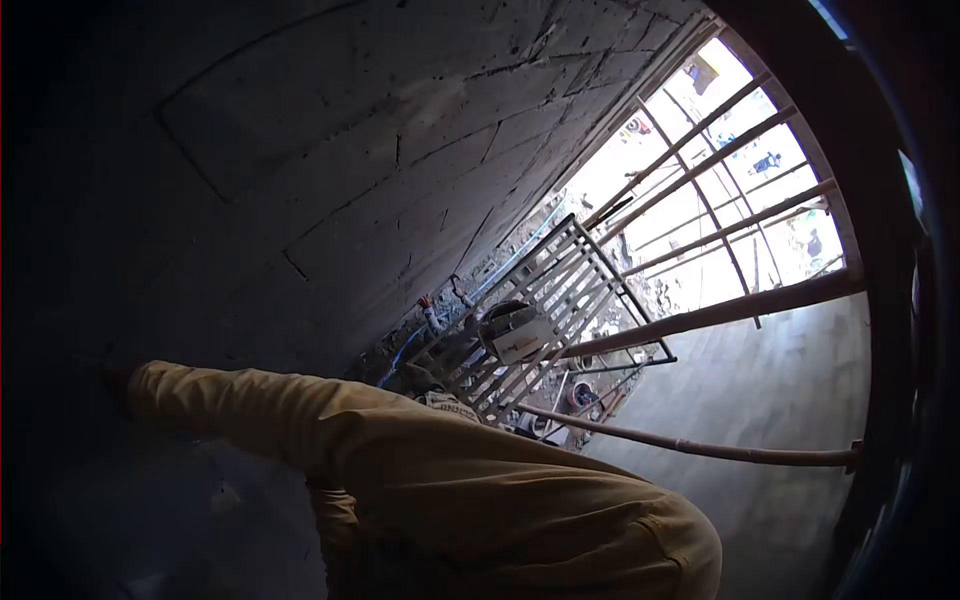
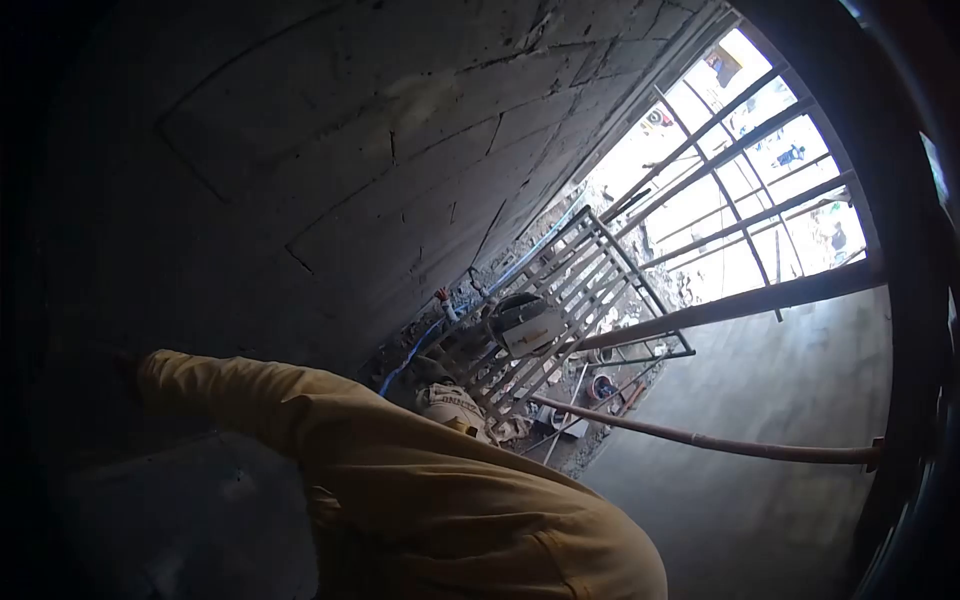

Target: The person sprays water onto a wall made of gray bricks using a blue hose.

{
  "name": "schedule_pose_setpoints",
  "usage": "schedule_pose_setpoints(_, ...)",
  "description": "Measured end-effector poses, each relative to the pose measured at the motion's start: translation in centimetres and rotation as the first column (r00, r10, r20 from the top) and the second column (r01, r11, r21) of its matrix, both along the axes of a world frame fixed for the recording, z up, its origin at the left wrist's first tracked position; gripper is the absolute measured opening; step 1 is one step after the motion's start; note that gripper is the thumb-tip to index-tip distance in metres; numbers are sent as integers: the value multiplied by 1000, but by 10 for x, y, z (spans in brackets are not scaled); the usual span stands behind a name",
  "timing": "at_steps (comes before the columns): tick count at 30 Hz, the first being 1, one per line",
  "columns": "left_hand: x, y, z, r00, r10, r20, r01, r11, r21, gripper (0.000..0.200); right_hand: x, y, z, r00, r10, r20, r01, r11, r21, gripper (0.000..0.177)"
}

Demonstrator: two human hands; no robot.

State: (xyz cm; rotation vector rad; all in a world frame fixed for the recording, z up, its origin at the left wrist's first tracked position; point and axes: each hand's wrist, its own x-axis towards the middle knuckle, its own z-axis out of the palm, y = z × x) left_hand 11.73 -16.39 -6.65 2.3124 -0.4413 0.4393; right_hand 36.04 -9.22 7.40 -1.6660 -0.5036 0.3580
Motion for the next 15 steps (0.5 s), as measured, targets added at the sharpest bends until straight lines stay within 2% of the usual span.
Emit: schedule_pose_setpoints(15, -10, 14, -10, 995, 41, -86, -38, 999, 37, 43, -8, 33, -44, 992, 78, -98, -75, 997, 34, 47)
